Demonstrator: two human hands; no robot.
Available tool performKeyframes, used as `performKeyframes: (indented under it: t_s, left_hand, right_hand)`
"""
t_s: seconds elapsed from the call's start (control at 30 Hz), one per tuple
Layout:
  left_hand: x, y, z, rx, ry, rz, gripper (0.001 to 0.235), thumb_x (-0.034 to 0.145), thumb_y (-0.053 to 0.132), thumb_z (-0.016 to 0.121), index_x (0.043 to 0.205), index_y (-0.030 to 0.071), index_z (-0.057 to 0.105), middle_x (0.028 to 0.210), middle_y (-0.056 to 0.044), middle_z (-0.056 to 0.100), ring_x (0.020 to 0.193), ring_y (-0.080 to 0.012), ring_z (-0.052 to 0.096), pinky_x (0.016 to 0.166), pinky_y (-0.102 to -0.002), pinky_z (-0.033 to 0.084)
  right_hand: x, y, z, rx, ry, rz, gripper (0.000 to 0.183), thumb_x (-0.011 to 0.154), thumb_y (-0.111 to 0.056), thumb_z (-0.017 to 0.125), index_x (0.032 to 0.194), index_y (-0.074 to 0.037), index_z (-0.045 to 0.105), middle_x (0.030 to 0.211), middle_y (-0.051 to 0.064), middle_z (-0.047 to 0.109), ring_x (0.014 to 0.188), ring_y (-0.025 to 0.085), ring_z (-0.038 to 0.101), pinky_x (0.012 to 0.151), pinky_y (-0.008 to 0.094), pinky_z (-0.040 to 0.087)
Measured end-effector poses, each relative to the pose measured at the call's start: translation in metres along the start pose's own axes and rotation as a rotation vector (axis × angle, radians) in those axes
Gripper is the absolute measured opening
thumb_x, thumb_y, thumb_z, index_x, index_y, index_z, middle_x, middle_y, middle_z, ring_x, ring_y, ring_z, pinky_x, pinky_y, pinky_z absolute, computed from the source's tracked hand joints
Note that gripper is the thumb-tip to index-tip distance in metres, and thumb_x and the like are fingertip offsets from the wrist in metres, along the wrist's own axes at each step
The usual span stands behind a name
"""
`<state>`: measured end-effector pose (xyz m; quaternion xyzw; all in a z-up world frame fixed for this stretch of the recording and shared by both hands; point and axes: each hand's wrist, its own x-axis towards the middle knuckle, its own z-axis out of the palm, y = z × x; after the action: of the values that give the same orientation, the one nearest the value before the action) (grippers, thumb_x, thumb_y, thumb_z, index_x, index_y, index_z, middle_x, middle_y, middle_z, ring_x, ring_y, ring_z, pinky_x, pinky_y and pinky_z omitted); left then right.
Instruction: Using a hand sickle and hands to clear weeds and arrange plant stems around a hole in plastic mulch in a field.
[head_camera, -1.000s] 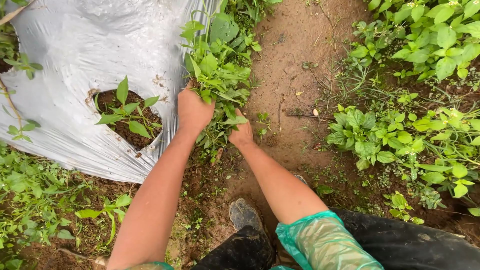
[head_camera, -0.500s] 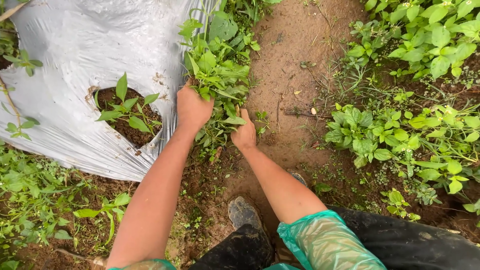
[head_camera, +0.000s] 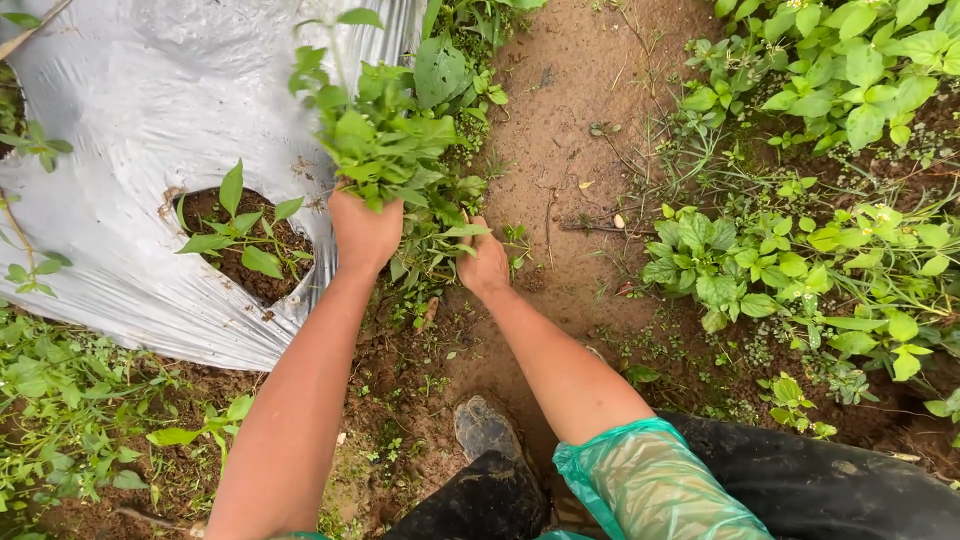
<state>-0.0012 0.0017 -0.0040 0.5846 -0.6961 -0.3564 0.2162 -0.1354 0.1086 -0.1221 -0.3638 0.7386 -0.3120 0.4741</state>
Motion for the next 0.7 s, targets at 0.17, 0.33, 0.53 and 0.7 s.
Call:
performKeyframes:
  t_s: [0.17,0.33,0.53,0.7]
  left_hand:
    - [-0.008,-0.007,-0.013,-0.001,-0.014,0.0,0.026,0.096,0.016,0.072,0.088,-0.009,0.072,0.068,-0.026,0.069,0.073,-0.0448,0.072,0.061,-0.052,0.056]
    - [-0.014,-0.008,-0.014,0.0,-0.025,-0.009,0.026,0.095,0.016,0.073,0.087,-0.009,0.072,0.067,-0.025,0.069,0.071,-0.0435,0.071,0.062,-0.051,0.056]
    - [-0.015,-0.009,-0.014,-0.008,-0.044,-0.02,0.025,0.095,0.015,0.074,0.086,-0.008,0.072,0.067,-0.024,0.068,0.069,-0.0419,0.071,0.062,-0.05,0.056]
    - [-0.015,-0.011,-0.014,-0.017,-0.059,-0.031,0.025,0.094,0.015,0.075,0.086,-0.008,0.072,0.066,-0.023,0.068,0.067,-0.0403,0.07,0.062,-0.049,0.056]
  right_hand:
    - [0.013,0.022,0.025,-0.001,-0.054,0.139,0.042,0.105,-0.019,0.041,0.146,-0.012,0.044,0.113,0.024,0.068,0.103,0.046,0.068,0.081,0.057,0.054]
    - [0.011,0.025,0.02,0.066,-0.044,0.086,0.03,0.107,-0.028,0.034,0.125,-0.016,0.054,0.105,0.025,0.065,0.099,0.05,0.064,0.078,0.058,0.05]
    - [0.016,0.027,0.02,0.031,-0.101,0.105,0.029,0.111,-0.024,0.034,0.128,-0.011,0.053,0.097,0.022,0.066,0.084,0.04,0.065,0.07,0.053,0.05]
    - [0.021,0.044,0.04,0.207,-0.14,0.06,0.031,0.112,-0.016,0.033,0.136,-0.004,0.049,0.105,0.029,0.065,0.094,0.045,0.064,0.076,0.055,0.048]
